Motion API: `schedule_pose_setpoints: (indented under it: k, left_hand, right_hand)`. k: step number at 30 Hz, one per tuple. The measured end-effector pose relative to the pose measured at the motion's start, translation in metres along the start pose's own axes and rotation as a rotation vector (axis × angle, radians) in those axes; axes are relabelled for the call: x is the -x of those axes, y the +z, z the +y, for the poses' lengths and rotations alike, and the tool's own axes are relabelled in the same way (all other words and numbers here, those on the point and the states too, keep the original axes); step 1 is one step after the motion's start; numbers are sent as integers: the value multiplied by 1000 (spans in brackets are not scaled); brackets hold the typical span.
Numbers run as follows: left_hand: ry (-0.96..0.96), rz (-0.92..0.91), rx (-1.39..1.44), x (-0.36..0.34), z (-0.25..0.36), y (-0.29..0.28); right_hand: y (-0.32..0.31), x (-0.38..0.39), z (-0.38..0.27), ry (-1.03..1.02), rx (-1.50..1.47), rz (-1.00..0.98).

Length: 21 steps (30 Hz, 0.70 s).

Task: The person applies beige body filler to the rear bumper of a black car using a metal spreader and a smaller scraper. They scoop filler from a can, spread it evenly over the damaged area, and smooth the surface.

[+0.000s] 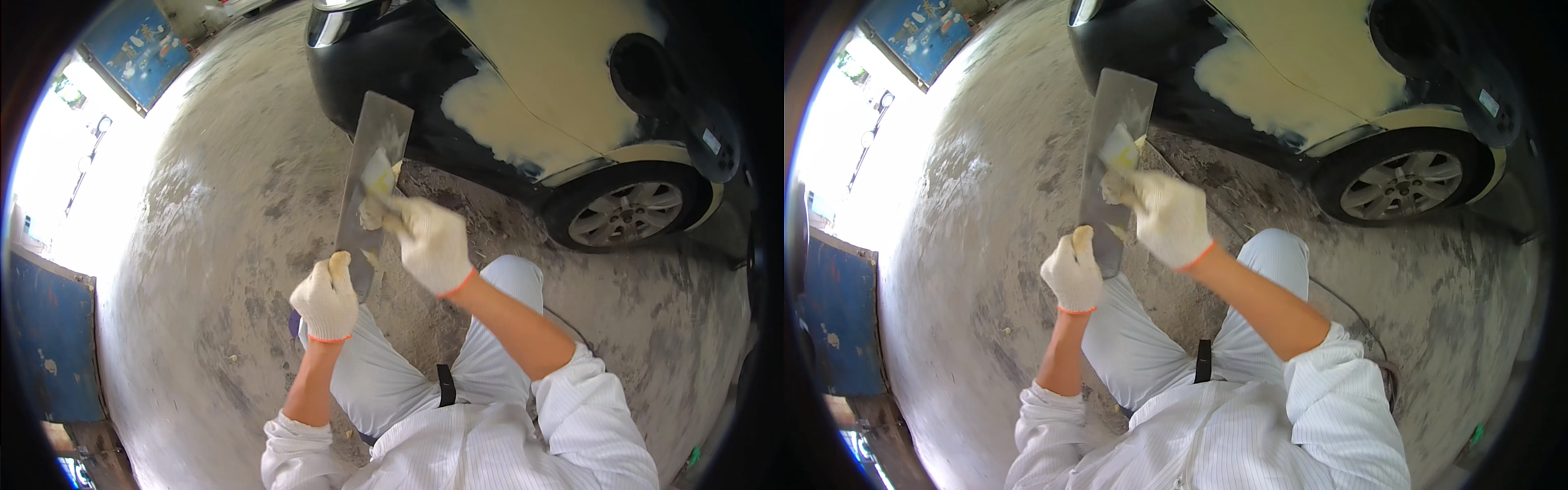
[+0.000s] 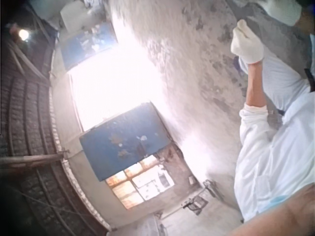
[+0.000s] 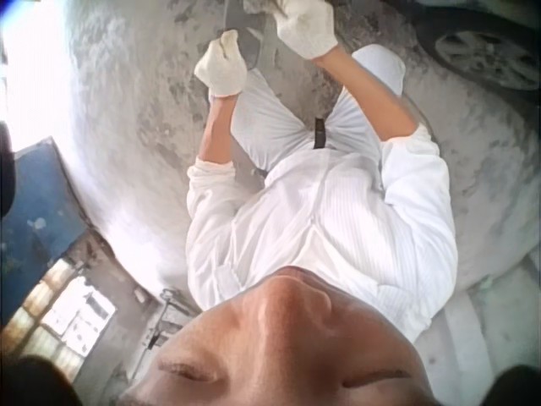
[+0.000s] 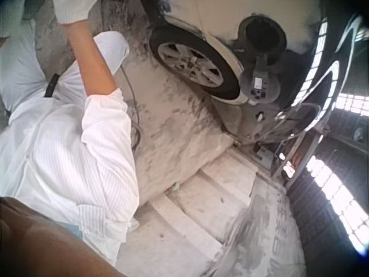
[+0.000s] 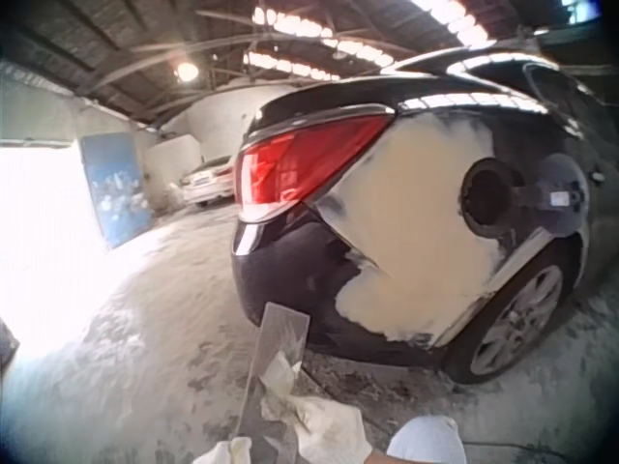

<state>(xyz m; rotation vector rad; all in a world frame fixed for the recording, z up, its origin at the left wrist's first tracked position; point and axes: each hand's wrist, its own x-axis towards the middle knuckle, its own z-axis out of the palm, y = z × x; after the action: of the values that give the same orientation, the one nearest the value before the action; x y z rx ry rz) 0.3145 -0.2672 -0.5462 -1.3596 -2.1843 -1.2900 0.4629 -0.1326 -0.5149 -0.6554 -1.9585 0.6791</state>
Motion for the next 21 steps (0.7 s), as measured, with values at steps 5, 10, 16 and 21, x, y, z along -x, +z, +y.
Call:
schedule_pose_setpoints:
  k: [5, 10, 16, 21]
  left_hand:
    - [190, 144, -140, -34, -2, -10]
    - [-205, 219, 28, -37, -18, -7]
    - [-741, 0, 531, 58, 5, 41]
    - [-800, 36, 521, 64, -12, 54]
  right_hand:
    - [30, 44, -9, -93, 101, -49]
    - [9, 9, -15, 156, -401, 43]
    - [-2, -6, -20, 483, -679, 110]
    - [-17, -7, -13, 273, 215, -625]
